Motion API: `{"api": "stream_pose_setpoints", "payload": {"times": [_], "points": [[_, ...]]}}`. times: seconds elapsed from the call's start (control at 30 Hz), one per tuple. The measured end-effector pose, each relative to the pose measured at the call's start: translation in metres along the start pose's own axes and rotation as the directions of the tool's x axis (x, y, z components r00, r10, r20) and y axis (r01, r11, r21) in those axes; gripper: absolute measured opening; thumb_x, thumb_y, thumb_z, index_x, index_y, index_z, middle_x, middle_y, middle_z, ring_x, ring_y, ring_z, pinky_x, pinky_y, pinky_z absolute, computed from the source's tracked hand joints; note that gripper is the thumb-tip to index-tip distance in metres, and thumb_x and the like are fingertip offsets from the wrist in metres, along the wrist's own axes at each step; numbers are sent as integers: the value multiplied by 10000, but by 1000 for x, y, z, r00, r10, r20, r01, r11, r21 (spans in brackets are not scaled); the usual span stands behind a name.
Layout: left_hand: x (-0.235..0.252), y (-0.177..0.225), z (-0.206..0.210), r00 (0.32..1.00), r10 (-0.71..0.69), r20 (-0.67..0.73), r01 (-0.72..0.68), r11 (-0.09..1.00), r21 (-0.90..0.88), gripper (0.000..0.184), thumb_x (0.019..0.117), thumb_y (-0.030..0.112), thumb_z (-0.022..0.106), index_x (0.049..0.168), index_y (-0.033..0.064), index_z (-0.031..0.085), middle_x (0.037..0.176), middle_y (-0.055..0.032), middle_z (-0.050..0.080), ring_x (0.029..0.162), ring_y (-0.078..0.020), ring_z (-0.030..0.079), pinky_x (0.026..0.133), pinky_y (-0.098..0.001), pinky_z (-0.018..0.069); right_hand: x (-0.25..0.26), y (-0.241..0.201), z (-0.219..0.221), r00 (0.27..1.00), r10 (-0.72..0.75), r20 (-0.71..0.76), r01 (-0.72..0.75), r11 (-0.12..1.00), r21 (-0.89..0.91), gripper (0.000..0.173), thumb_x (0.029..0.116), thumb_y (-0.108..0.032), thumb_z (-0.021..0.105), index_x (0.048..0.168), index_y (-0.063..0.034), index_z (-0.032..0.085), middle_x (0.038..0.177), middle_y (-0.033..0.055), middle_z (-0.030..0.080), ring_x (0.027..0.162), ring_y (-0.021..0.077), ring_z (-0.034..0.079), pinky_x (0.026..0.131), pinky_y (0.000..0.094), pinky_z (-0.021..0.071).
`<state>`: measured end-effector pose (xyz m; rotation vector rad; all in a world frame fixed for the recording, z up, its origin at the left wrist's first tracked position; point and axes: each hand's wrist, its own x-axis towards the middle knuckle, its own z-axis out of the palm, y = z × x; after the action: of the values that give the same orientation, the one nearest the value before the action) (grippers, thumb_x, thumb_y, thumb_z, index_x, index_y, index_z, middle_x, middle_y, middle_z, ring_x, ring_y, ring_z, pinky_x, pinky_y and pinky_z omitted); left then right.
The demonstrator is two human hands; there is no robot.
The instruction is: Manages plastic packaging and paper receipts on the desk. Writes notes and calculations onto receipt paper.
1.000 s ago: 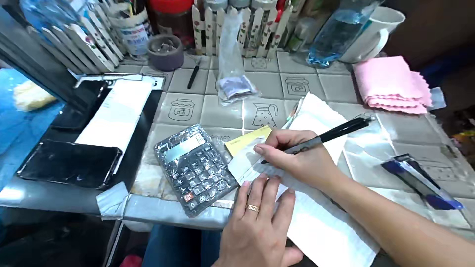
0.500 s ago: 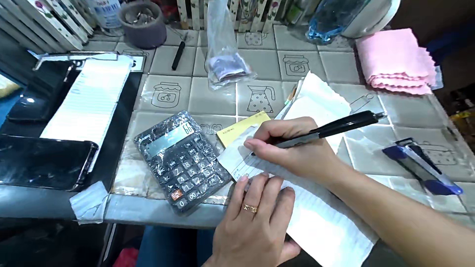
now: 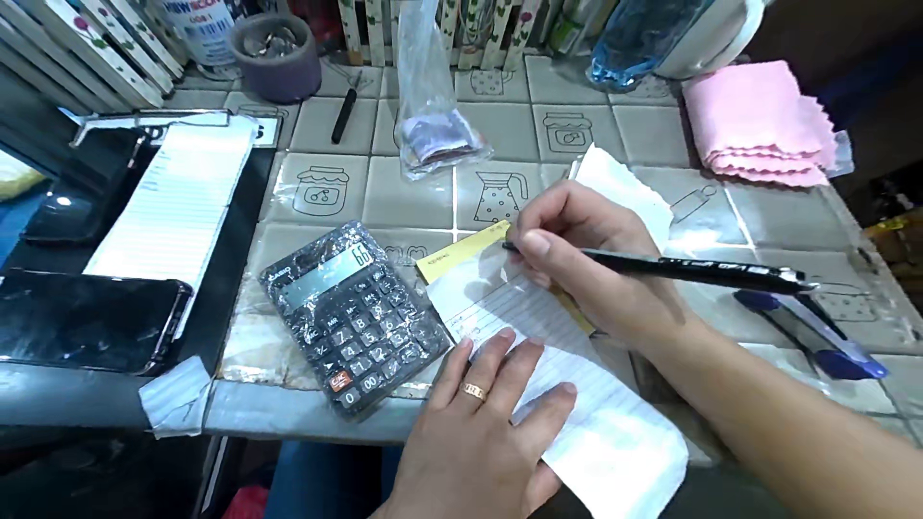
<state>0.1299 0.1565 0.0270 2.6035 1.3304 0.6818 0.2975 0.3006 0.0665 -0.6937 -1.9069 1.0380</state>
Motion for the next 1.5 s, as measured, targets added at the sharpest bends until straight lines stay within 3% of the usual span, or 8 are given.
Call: {"api": "stream_pose_setpoints", "payload": {"times": [0.1, 0.27, 0.43, 0.53, 0.6, 0.93, 1.5], "points": [[0, -11, -12, 998, 39, 45, -38, 998, -40, 425, 916, 356, 657, 1338, 310, 670, 1495, -46, 552, 1479, -300, 402, 1209, -571, 319, -4, -1, 7, 999, 44, -16, -45, 998, -35, 257, 1087, -238, 441, 934, -110, 603, 774, -70, 594, 661, -2, 552, 563, 150, 450], [-3, -9, -4, 1000, 2, 17, -2, 999, 40, 693, 775, 309, 773, 1442, 304, 586, 1555, -87, 486, 1512, -330, 337, 1221, -536, 306, -7, 2, 17, 996, 54, -77, -64, 990, -125, 234, 1006, -172, 629, 781, -117, 599, 624, -95, 511, 530, -45, 460, 474, 117, 352], [-7, -1, 5, 998, -36, -50, 41, 994, 102, 745, 821, 398, 718, 1512, 216, 507, 1590, -95, 450, 1518, -297, 339, 1217, -501, 317, -7, 3, 15, 993, 68, -94, -88, 970, -225, 238, 972, -169, 647, 742, -131, 599, 622, -91, 521, 539, -46, 474, 468, 122, 353], [-7, -1, 5, 996, -48, -78, 55, 994, 93, 809, 805, 424, 735, 1509, 107, 491, 1572, -85, 480, 1509, -268, 365, 1219, -479, 324, -5, 5, 15, 994, 64, -88, -82, 971, -227, 232, 970, -169, 646, 746, -132, 598, 622, -91, 531, 541, -46, 486, 471, 119, 363], [-7, -2, 5, 996, -51, -76, 58, 995, 86, 798, 794, 419, 741, 1482, 86, 512, 1570, -81, 484, 1508, -260, 366, 1221, -474, 314, -5, 6, 15, 995, 58, -83, -76, 972, -222, 225, 969, -170, 650, 752, -128, 608, 626, -89, 542, 544, -44, 495, 471, 121, 371], [-8, -4, 6, 992, -59, -109, 67, 995, 71, 738, 787, 445, 724, 1433, 122, 570, 1524, -65, 533, 1477, -259, 411, 1195, -447, 354, -4, 6, 16, 998, 48, -41, -57, 967, -249, 211, 969, -153, 649, 762, -112, 634, 646, -80, 564, 560, -44, 503, 479, 118, 373], [-9, -4, 5, 992, -61, -108, 69, 995, 67, 754, 789, 471, 729, 1437, 121, 569, 1536, -67, 520, 1488, -266, 392, 1206, -453, 337, -4, 5, 14, 996, 78, -48, -87, 965, -246, 205, 964, -143, 635, 761, -120, 628, 637, -93, 539, 555, -54, 487, 477, 108, 363]]}}
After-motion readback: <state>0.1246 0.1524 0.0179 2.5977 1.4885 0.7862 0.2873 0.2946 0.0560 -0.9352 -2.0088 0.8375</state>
